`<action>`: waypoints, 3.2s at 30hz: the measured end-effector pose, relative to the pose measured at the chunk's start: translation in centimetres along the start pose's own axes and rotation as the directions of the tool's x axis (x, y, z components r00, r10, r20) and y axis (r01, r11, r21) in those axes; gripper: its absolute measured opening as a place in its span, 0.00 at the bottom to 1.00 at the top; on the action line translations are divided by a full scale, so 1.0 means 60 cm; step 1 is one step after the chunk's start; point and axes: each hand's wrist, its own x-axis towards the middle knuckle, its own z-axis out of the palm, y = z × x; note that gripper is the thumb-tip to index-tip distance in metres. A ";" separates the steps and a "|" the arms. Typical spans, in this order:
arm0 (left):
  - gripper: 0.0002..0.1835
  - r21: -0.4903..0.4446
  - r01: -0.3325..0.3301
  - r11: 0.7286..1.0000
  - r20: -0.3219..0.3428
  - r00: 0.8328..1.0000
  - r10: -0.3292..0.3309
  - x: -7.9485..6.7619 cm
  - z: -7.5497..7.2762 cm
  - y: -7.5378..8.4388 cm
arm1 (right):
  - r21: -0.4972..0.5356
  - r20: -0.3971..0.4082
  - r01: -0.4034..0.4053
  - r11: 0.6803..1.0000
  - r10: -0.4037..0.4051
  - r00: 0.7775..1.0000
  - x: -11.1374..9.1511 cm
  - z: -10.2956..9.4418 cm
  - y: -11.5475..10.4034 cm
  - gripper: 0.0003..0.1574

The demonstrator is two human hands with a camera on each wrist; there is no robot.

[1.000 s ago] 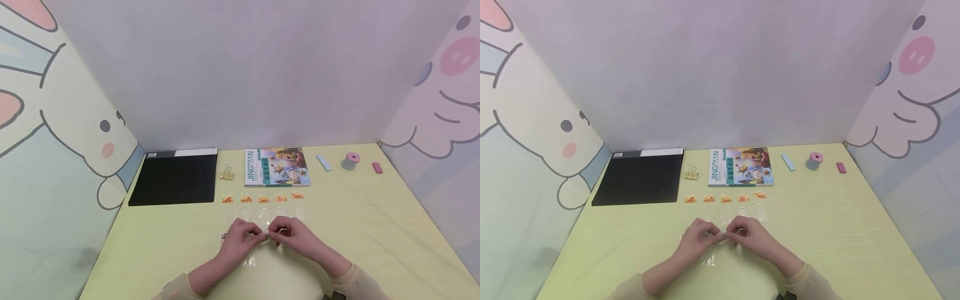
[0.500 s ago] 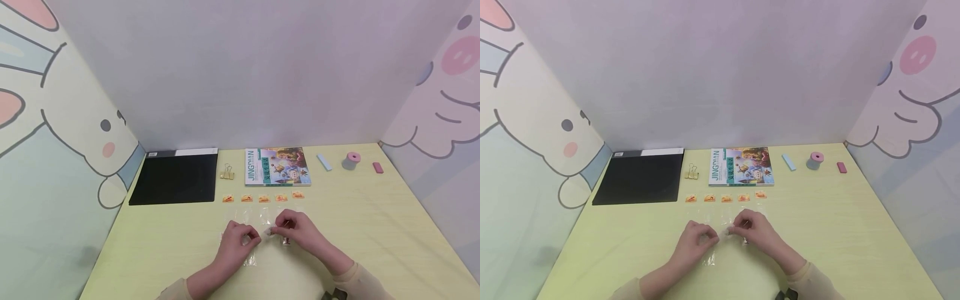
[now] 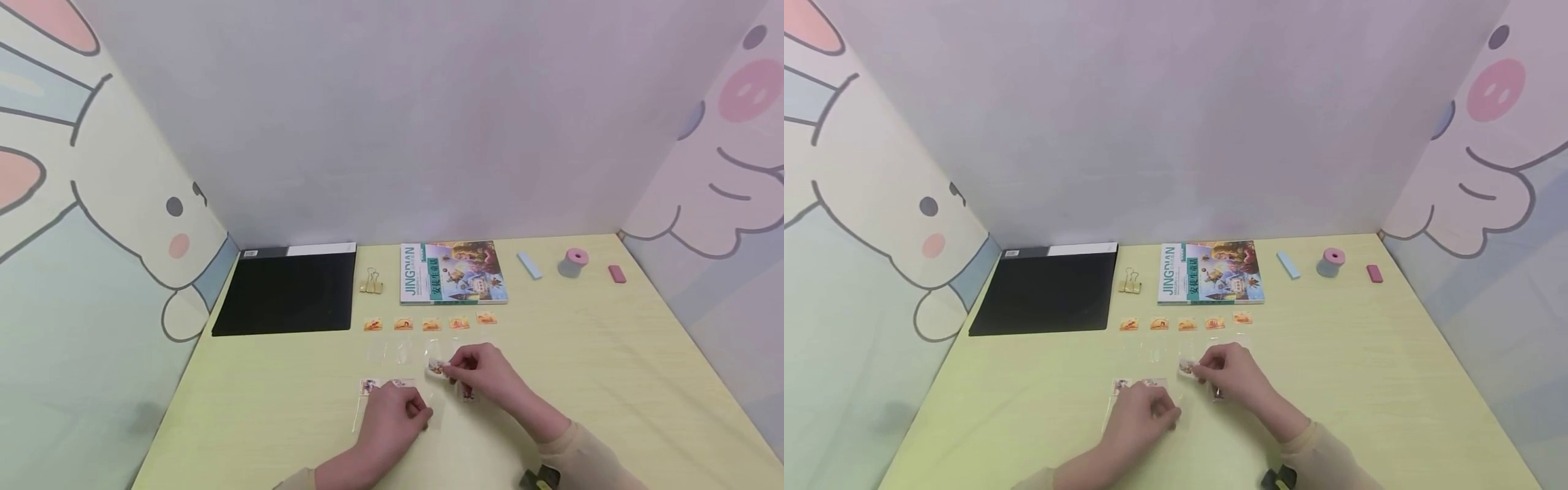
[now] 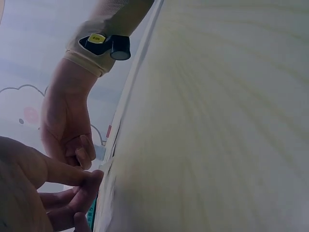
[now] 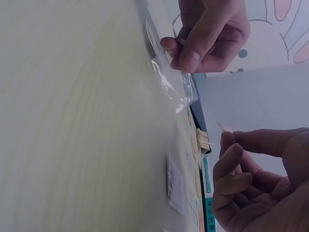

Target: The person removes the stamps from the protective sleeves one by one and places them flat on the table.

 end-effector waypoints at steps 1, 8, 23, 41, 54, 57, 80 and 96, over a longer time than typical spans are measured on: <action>0.11 0.028 -0.011 1.000 -0.004 1.000 0.011 -0.001 0.002 0.001 | -0.013 0.010 -0.014 1.000 0.014 1.000 0.000 0.003 0.000 0.16; 0.14 0.220 -0.089 0.971 0.012 0.996 0.088 -0.004 0.013 0.009 | -0.160 0.012 -0.045 0.986 0.047 0.999 0.001 0.021 -0.004 0.12; 0.17 0.306 -0.143 0.941 0.037 0.990 0.139 0.003 0.023 0.012 | -0.416 -0.076 -0.043 0.908 0.012 0.997 0.011 0.041 -0.008 0.15; 0.17 0.297 -0.133 0.946 0.062 0.991 0.120 0.004 0.020 0.009 | -0.484 -0.110 -0.034 0.874 -0.022 0.994 0.011 0.038 -0.013 0.17; 0.08 0.324 -0.161 0.932 -0.065 0.979 0.191 0.032 0.010 0.027 | -0.470 -0.149 -0.062 0.880 -0.010 0.989 -0.007 -0.005 -0.006 0.11; 0.10 0.330 -0.180 0.926 -0.074 0.974 0.216 0.047 0.011 0.037 | -0.488 -0.162 -0.068 0.870 -0.014 0.987 -0.013 -0.012 0.000 0.13; 0.20 0.410 -0.209 0.888 0.030 0.976 0.216 0.081 0.054 0.059 | -0.558 -0.167 -0.060 0.828 -0.041 0.985 -0.027 -0.008 0.022 0.21; 0.17 0.392 -0.250 0.886 0.012 0.964 0.266 0.079 0.055 0.063 | -0.569 -0.159 -0.017 0.822 -0.090 0.983 -0.025 -0.004 0.026 0.19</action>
